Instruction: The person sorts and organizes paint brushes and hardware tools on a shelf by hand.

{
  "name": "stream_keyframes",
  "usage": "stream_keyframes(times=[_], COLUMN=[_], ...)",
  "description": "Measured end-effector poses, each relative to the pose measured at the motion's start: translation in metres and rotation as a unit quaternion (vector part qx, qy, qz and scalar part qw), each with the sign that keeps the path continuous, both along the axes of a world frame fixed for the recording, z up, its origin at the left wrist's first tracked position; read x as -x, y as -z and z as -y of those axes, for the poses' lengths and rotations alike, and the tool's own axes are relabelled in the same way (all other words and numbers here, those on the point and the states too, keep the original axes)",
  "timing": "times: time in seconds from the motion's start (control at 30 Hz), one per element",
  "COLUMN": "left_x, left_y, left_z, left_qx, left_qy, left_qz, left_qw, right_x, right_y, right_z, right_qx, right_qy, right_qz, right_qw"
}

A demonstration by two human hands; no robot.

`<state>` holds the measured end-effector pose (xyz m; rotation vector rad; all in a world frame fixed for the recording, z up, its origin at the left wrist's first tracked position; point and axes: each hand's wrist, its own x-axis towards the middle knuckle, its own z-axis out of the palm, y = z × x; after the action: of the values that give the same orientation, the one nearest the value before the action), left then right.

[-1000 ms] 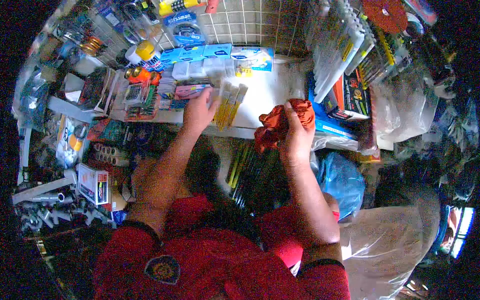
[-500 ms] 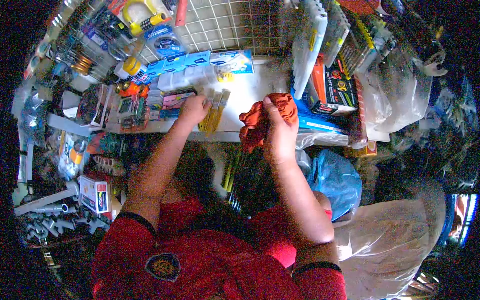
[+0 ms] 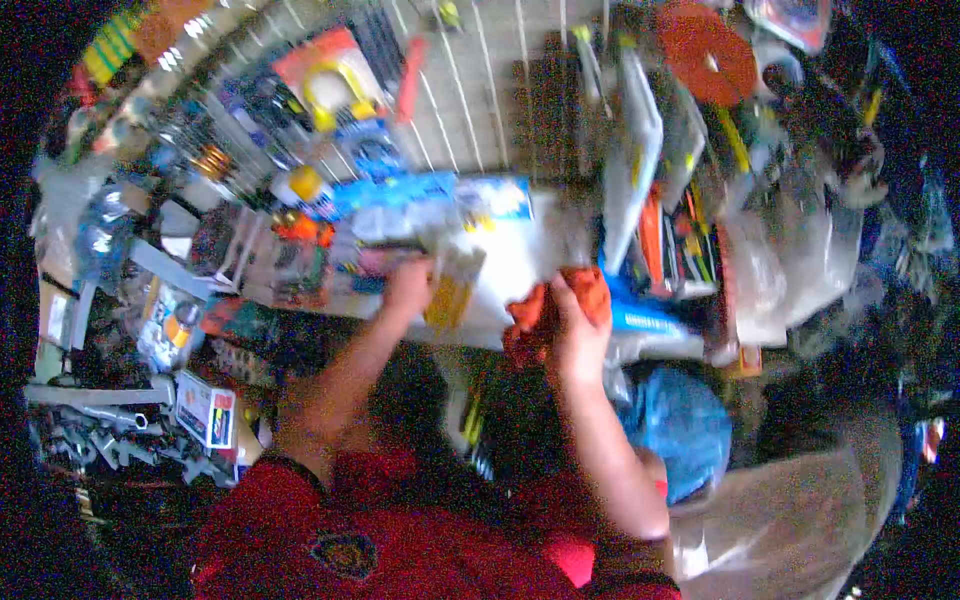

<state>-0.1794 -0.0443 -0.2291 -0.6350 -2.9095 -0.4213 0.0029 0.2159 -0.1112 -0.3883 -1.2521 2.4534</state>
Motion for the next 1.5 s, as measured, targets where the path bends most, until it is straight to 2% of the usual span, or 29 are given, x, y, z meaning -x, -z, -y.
stream_keyframes(times=[0.03, 0.1, 0.13, 0.17, 0.2, 0.23, 0.27, 0.3, 0.37, 0.4, 0.43, 0.47, 0.57, 0.6, 0.63, 0.67, 0.7, 0.77, 0.8, 0.83, 0.87, 1.03, 1.07, 1.1, 1.17, 1.33, 1.5], left_x=[-0.007, -0.017, -0.020, -0.029, -0.039, -0.051, -0.058, -0.057, -0.048, -0.020, -0.015, 0.017, 0.078, 0.102, 0.126, 0.136, 0.132, 0.125, 0.131, 0.139, 0.147, 0.152, 0.152, 0.150, 0.146, 0.127, 0.102], left_y=[-0.005, -0.017, -0.032, -0.060, -0.092, -0.136, -0.175, -0.208, -0.297, -0.326, -0.376, -0.407, -0.491, -0.508, -0.521, -0.531, -0.540, -0.557, -0.559, -0.559, -0.559, -0.568, -0.567, -0.566, -0.561, -0.564, -0.569], left_z=[-0.001, 0.001, 0.001, -0.002, -0.005, -0.007, -0.005, 0.000, 0.002, 0.014, 0.000, 0.003, 0.009, 0.013, 0.018, 0.018, 0.014, 0.008, 0.004, 0.003, 0.005, 0.012, 0.018, 0.023, 0.033, 0.048, 0.068], left_qx=[0.006, -0.081, -0.083, -0.153, -0.222, -0.270, -0.274, -0.308, -0.342, -0.394, -0.454, -0.444, -0.309, -0.310, -0.259, -0.209, -0.211, -0.169, -0.171, -0.174, -0.184, -0.198, -0.148, -0.147, -0.275, -0.265, -0.392], left_qy=[-0.008, 0.035, 0.031, 0.043, 0.058, 0.026, 0.045, 0.035, 0.072, 0.047, 0.070, 0.114, -0.042, -0.038, -0.079, -0.120, -0.116, -0.187, -0.223, -0.217, -0.227, -0.253, -0.227, -0.226, -0.176, -0.174, -0.052], left_qz=[-0.003, -0.082, -0.099, -0.112, -0.123, -0.082, -0.174, -0.198, -0.370, -0.300, -0.322, -0.378, -0.441, -0.445, -0.451, -0.455, -0.459, -0.351, -0.371, -0.375, -0.389, -0.399, -0.432, -0.432, -0.408, -0.394, -0.422], left_qw=[1.000, 0.993, 0.991, 0.981, 0.965, 0.959, 0.945, 0.930, 0.861, 0.868, 0.828, 0.804, 0.842, 0.839, 0.850, 0.857, 0.855, 0.902, 0.885, 0.884, 0.874, 0.859, 0.860, 0.861, 0.853, 0.862, 0.816], right_x=[-0.009, -0.008, -0.007, -0.005, -0.005, -0.007, -0.007, -0.006, -0.005, 0.002, 0.003, 0.004, 0.004, 0.004, 0.003, 0.002, 0.001, 0.003, 0.006, 0.010, 0.021, 0.011, 0.008, 0.009, 0.016, 0.015, 0.005], right_y=[-0.030, -0.027, -0.022, -0.017, -0.020, -0.024, -0.027, -0.028, -0.026, -0.011, -0.010, -0.010, -0.014, -0.015, -0.018, -0.021, -0.023, -0.019, -0.015, -0.008, 0.011, -0.018, -0.024, -0.020, -0.009, -0.006, -0.013], right_z=[0.011, 0.011, 0.010, 0.009, 0.011, 0.013, 0.015, 0.015, 0.014, 0.011, 0.010, 0.011, 0.014, 0.015, 0.015, 0.016, 0.016, 0.012, 0.008, 0.004, -0.002, -0.011, -0.010, -0.011, -0.013, -0.007, -0.004], right_qx=[0.106, 0.076, 0.064, 0.050, 0.047, 0.060, 0.073, 0.072, 0.084, 0.061, 0.062, 0.060, 0.070, 0.080, 0.080, 0.083, 0.086, 0.082, 0.074, 0.067, 0.042, 0.060, 0.078, 0.079, 0.053, 0.053, 0.069], right_qy=[-0.015, 0.012, 0.003, -0.003, -0.007, 0.002, 0.012, 0.011, 0.017, 0.036, 0.034, 0.021, -0.001, -0.010, -0.007, 0.009, 0.025, 0.041, 0.044, 0.049, 0.089, 0.069, 0.062, 0.063, 0.078, 0.068, 0.032], right_qz=[0.007, 0.033, 0.028, 0.023, 0.010, 0.001, -0.006, -0.015, -0.004, 0.007, 0.004, -0.009, -0.023, -0.020, -0.026, -0.021, -0.016, -0.029, -0.032, -0.036, -0.025, -0.040, -0.043, -0.043, -0.040, -0.040, -0.056], right_qw=[0.994, 0.996, 0.998, 0.998, 0.999, 0.998, 0.997, 0.997, 0.996, 0.997, 0.997, 0.998, 0.997, 0.997, 0.996, 0.996, 0.996, 0.995, 0.996, 0.996, 0.995, 0.995, 0.994, 0.994, 0.995, 0.995, 0.996])
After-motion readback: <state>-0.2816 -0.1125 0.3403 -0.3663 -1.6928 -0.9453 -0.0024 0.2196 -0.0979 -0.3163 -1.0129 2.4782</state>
